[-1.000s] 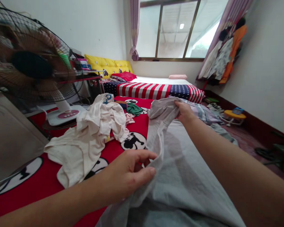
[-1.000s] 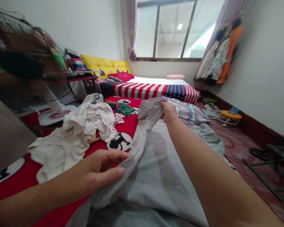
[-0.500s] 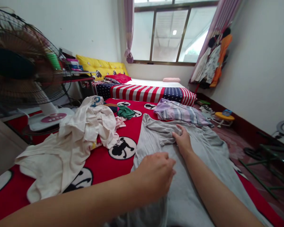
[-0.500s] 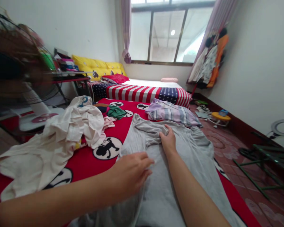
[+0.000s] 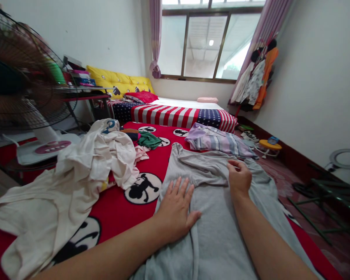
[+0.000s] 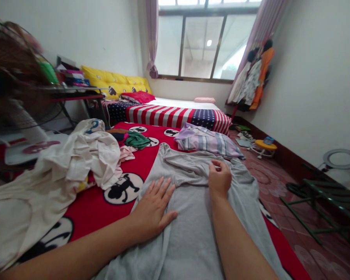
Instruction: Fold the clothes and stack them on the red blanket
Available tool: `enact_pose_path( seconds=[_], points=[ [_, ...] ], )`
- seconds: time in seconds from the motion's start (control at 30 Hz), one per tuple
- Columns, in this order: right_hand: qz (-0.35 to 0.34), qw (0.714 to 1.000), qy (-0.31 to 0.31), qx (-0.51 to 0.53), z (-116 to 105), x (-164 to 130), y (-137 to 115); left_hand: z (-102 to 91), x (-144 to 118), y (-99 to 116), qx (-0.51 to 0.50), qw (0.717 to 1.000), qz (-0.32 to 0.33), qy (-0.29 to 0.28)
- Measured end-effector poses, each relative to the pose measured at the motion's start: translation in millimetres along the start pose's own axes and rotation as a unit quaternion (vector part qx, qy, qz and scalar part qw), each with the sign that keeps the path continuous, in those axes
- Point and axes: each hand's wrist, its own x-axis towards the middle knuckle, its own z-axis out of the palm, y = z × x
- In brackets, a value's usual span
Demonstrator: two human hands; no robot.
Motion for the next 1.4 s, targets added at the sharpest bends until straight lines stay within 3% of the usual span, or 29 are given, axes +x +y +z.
enact_pose_path(
  seconds=[0.1,0.2,0.3,0.4,0.53,0.7,0.8,0.9,0.97,1.03,1.13,1.27,1.4],
  points=[
    [-0.023,1.0,-0.003,0.013,3,11,4,2.3,0,1,-0.006,1.0,0.002,0.001],
    [-0.069,0.988,-0.118,-0.063,20,23,-4,3.3,0,0,-0.014,1.0,0.005,-0.001],
    [-0.096,0.952,-0.236,-0.167,45,33,-14,2.6,-1,0,-0.024,1.0,0.005,-0.001],
    [-0.108,0.935,-0.271,-0.2,67,36,-20,2.1,-1,-1,-0.036,0.999,0.008,-0.003],
    [-0.128,0.928,-0.263,-0.229,71,37,-24,3.2,-1,0,-0.046,0.999,0.007,0.003],
    [-0.104,0.937,-0.183,-0.278,42,58,-14,0.6,-1,2,-0.057,0.998,0.011,0.015],
    [-0.089,0.918,-0.179,-0.341,29,72,-6,-4.1,-1,3,-0.069,0.998,0.011,0.011],
    [-0.131,0.895,-0.161,-0.395,34,76,-11,-7.4,-2,3,-0.079,0.997,0.013,0.007],
    [-0.198,0.891,-0.153,-0.379,51,72,-23,-7.5,-3,3,-0.085,0.996,0.016,0.009],
    [-0.247,0.891,-0.187,-0.333,75,65,-39,-6.2,-3,3,-0.089,0.996,0.017,0.011],
    [-0.245,0.902,-0.26,-0.244,118,53,-61,-4.2,-2,2,-0.095,0.995,0.016,0.012],
    [-0.236,0.905,-0.305,-0.182,170,43,-78,-5.7,0,0,-0.117,0.993,0.02,-0.006],
    [-0.222,0.898,-0.35,-0.146,202,44,-89,-10.3,4,-1,-0.142,0.989,0.025,-0.044]
  ],
)
